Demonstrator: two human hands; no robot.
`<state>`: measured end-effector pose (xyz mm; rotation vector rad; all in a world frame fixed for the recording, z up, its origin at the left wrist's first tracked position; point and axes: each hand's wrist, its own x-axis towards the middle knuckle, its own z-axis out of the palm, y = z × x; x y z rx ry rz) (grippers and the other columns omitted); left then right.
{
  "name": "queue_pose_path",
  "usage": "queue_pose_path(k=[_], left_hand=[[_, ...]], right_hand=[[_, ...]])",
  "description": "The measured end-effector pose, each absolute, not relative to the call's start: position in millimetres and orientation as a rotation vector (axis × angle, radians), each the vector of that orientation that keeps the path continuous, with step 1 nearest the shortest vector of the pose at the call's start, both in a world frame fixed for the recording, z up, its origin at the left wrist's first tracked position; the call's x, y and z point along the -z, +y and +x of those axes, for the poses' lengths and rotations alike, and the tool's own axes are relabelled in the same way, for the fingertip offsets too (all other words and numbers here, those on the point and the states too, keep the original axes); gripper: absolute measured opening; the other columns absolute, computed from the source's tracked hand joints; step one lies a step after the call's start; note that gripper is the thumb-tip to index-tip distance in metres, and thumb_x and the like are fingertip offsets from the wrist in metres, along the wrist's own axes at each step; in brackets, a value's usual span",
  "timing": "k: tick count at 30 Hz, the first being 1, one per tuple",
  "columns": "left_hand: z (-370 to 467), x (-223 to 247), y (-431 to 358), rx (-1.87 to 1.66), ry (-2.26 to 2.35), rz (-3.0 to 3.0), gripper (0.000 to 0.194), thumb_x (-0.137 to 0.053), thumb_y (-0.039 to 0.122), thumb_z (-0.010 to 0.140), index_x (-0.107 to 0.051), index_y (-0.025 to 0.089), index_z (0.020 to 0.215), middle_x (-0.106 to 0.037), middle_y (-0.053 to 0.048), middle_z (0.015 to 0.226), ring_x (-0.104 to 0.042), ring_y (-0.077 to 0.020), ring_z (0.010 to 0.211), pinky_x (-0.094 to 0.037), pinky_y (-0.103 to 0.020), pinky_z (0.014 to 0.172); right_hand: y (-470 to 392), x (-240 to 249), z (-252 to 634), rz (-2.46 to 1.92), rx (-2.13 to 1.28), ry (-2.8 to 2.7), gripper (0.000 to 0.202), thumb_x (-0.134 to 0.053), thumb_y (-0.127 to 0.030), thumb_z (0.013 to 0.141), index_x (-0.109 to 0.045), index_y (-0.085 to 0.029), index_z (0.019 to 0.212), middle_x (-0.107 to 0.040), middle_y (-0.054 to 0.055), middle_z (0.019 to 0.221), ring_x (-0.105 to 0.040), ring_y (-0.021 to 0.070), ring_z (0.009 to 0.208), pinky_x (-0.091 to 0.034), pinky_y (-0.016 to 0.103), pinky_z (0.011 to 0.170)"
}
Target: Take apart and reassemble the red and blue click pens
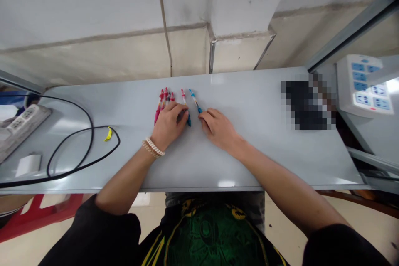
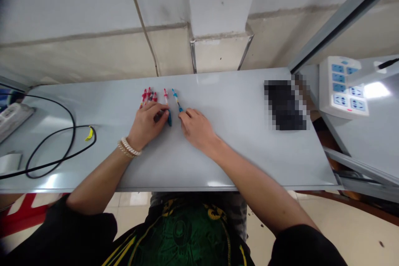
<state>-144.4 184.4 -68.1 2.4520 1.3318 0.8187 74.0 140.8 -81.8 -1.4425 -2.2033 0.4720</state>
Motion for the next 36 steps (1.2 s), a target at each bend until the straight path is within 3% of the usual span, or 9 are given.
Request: queue_pose_path(k=[5, 11, 15, 21, 24, 28, 31, 36], left_hand=[[-136.8, 74.5, 174.7, -0.791, 1.214, 2.536, 0.028, -0.06, 0.031, 0.108, -0.079, 0.014, 0.12, -0.072, -0.015, 0.11, -0.072, -0.0253, 0.095, -0.062, -0.042, 0.09], [-133.8, 74.1, 171.2, -0.774, 1.082, 2.559, 0.022, -0.062, 0.029, 0.108, -0.077, 0.016, 0.118, -0.071, -0.013, 0.109, -0.07, -0.022, 0.089, -0.062, -0.038, 0.083], [-130.6, 71.6, 168.3, -0.747, 0.963, 2.599, 0.026, -0.061, 0.031, 0.11, -0.077, 0.013, 0.121, -0.07, -0.015, 0.11, -0.07, -0.0232, 0.093, -0.063, -0.04, 0.084], [-126.1, 69.5, 162.2, -0.712, 0.863, 2.542, 0.031, -0.06, 0.037, 0.111, -0.076, 0.015, 0.124, -0.073, -0.016, 0.113, -0.071, -0.0235, 0.094, -0.063, -0.041, 0.084], [-122.9, 70.4, 162.0, -0.859, 0.933, 2.267, 0.031, -0.066, 0.038, 0.108, -0.072, 0.015, 0.128, -0.077, -0.015, 0.112, -0.074, -0.0213, 0.092, -0.063, -0.037, 0.083], [-121.0, 67.6, 169.9, -1.136, 0.992, 1.465, 0.048, -0.074, 0.054, 0.103, -0.063, 0.019, 0.134, -0.082, -0.013, 0.12, -0.082, -0.0208, 0.1, -0.066, -0.036, 0.091], [-123.8, 61.7, 177.7, -1.241, 0.927, 1.116, 0.048, -0.081, 0.061, 0.097, -0.066, 0.023, 0.125, -0.083, -0.009, 0.119, -0.083, -0.0206, 0.1, -0.067, -0.037, 0.094], [-127.9, 55.7, 180.2, -1.261, 0.903, 1.033, 0.044, -0.085, 0.059, 0.094, -0.068, 0.024, 0.113, -0.083, -0.006, 0.115, -0.084, -0.0232, 0.106, -0.069, -0.038, 0.093]], right_hand=[[141.3, 75.0, 73.8, -1.524, -0.412, -2.214, 0.022, -0.051, -0.022, 0.11, -0.072, -0.017, 0.115, -0.07, 0.016, 0.111, -0.065, 0.0279, 0.102, -0.052, 0.039, 0.089], [144.7, 75.4, 75.4, -1.615, -0.438, -2.137, 0.025, -0.045, -0.016, 0.108, -0.068, -0.016, 0.117, -0.076, 0.017, 0.111, -0.067, 0.0278, 0.098, -0.05, 0.038, 0.083], [146.7, 79.9, 82.0, -1.585, -0.468, -2.029, 0.028, -0.046, -0.017, 0.106, -0.067, -0.016, 0.124, -0.077, 0.018, 0.116, -0.069, 0.027, 0.098, -0.052, 0.038, 0.083], [148.0, 80.6, 88.5, -1.423, -0.452, -1.777, 0.026, -0.043, -0.024, 0.108, -0.067, -0.02, 0.117, -0.078, 0.013, 0.112, -0.071, 0.0229, 0.092, -0.056, 0.038, 0.087], [144.1, 74.5, 87.2, -1.297, -0.468, -1.729, 0.023, -0.045, -0.027, 0.11, -0.066, -0.021, 0.116, -0.078, 0.012, 0.113, -0.071, 0.0212, 0.095, -0.056, 0.036, 0.088], [136.0, 68.5, 84.0, -1.14, -0.585, -1.779, 0.02, -0.049, -0.034, 0.112, -0.063, -0.023, 0.121, -0.077, 0.008, 0.108, -0.07, 0.0181, 0.089, -0.056, 0.034, 0.084], [132.3, 68.7, 82.1, -1.047, -0.675, -1.869, 0.021, -0.049, -0.034, 0.112, -0.063, -0.023, 0.124, -0.075, 0.006, 0.105, -0.067, 0.0165, 0.084, -0.055, 0.032, 0.079], [132.0, 69.7, 80.0, -1.061, -0.726, -1.814, 0.025, -0.051, -0.037, 0.112, -0.065, -0.021, 0.126, -0.073, 0.004, 0.095, -0.065, 0.0162, 0.081, -0.055, 0.032, 0.079]])
